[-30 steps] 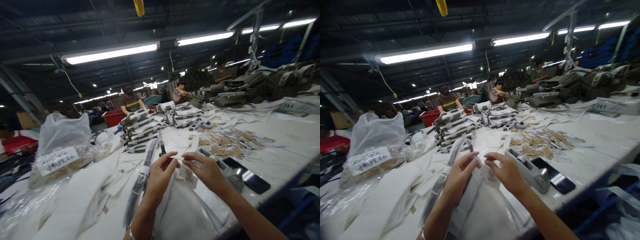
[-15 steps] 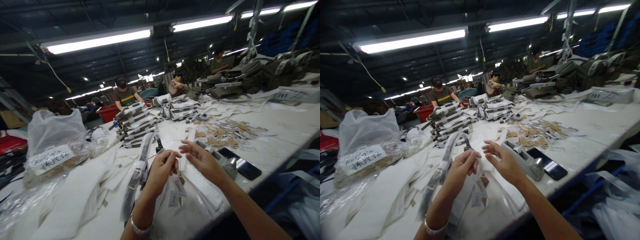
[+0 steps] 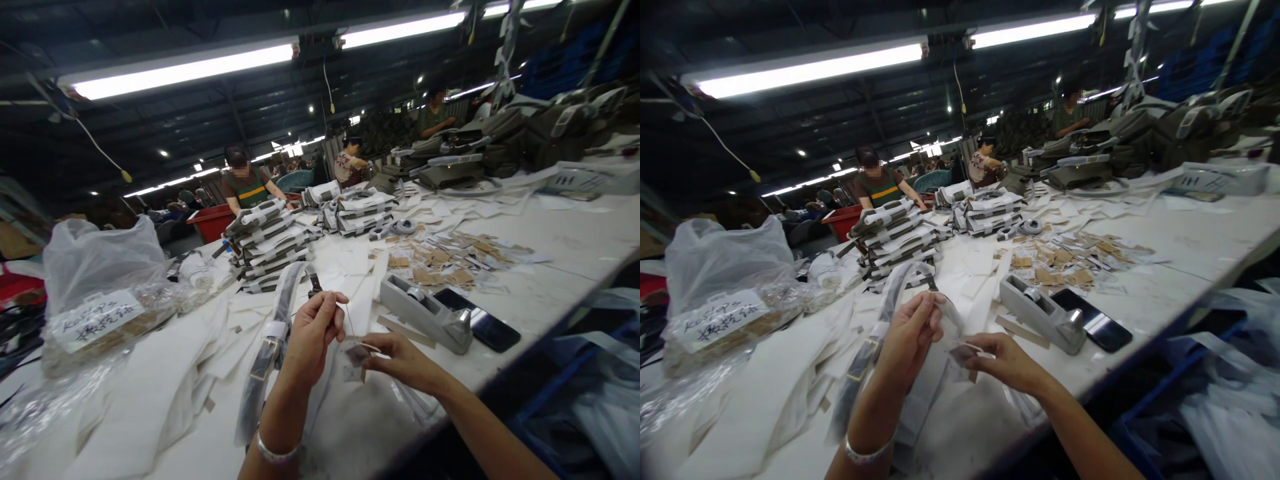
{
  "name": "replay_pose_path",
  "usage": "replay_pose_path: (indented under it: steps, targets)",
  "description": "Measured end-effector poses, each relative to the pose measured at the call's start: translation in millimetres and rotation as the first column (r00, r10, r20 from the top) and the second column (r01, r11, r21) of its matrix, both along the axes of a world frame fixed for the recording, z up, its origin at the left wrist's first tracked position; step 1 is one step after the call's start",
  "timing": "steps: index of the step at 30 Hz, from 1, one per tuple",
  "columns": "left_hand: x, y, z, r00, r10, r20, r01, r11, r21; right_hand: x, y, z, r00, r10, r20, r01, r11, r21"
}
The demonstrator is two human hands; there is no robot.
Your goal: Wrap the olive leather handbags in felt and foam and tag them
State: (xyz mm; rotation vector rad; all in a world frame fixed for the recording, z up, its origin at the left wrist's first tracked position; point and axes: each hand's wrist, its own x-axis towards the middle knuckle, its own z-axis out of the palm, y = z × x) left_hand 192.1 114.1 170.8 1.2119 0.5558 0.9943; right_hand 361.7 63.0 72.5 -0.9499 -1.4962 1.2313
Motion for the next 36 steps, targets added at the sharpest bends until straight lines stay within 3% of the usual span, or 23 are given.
replay_pose_path:
  steps: [4,7,10,14,18,23,30,33,36]
  targets:
    - [-4.6,2.0,-1.2,0.999,0.025,0.030,-0.025,0.999,-0.023,3.5,-0.2,0.3,0.979,-0.152,0.138,0.140,0.986,0.095]
    - [-7.6,2.4,-2.1,0.999,0.046,0.027,-0.045,0.999,-0.026,8.3,-1.3,-1.3,0.873,-0.355,0.334,0.271,0.923,0.272]
    - [-9.7,2.0,-4.6,0.999,0.043,0.016,-0.043,0.999,-0.024,12.1,-2.1,0.2,0.812,-0.418,0.407,0.282,0.892,0.354]
    - [-10.4,2.6,-10.4,0.999,0.049,-0.012,-0.050,0.999,-0.004,10.8,-2.4,8.1,0.832,-0.480,0.279,0.376,0.857,0.353]
    - [-10.2,5.7,-16.5,0.991,0.108,-0.084,-0.103,0.993,0.054,8.8,-3.5,17.1,0.801,-0.572,0.180,0.512,0.809,0.289]
    - [-9.6,7.3,-20.5,0.978,0.171,-0.117,-0.160,0.982,0.101,12.7,-5.5,23.0,0.821,-0.571,-0.009,0.568,0.814,0.123]
    - [-6.1,4.8,-26.4,0.975,0.189,-0.112,-0.177,0.978,0.108,18.2,-1.7,29.6,0.634,-0.651,-0.419,0.662,0.736,-0.142]
    - [-4.1,3.3,-28.2,0.982,0.162,-0.094,-0.155,0.985,0.081,19.5,-0.2,32.3,0.575,-0.677,-0.459,0.681,0.707,-0.191]
    - [-3.7,-0.4,-25.9,0.990,0.127,-0.062,-0.123,0.990,0.062,23.6,-0.3,31.5,0.602,-0.700,-0.385,0.706,0.691,-0.155]
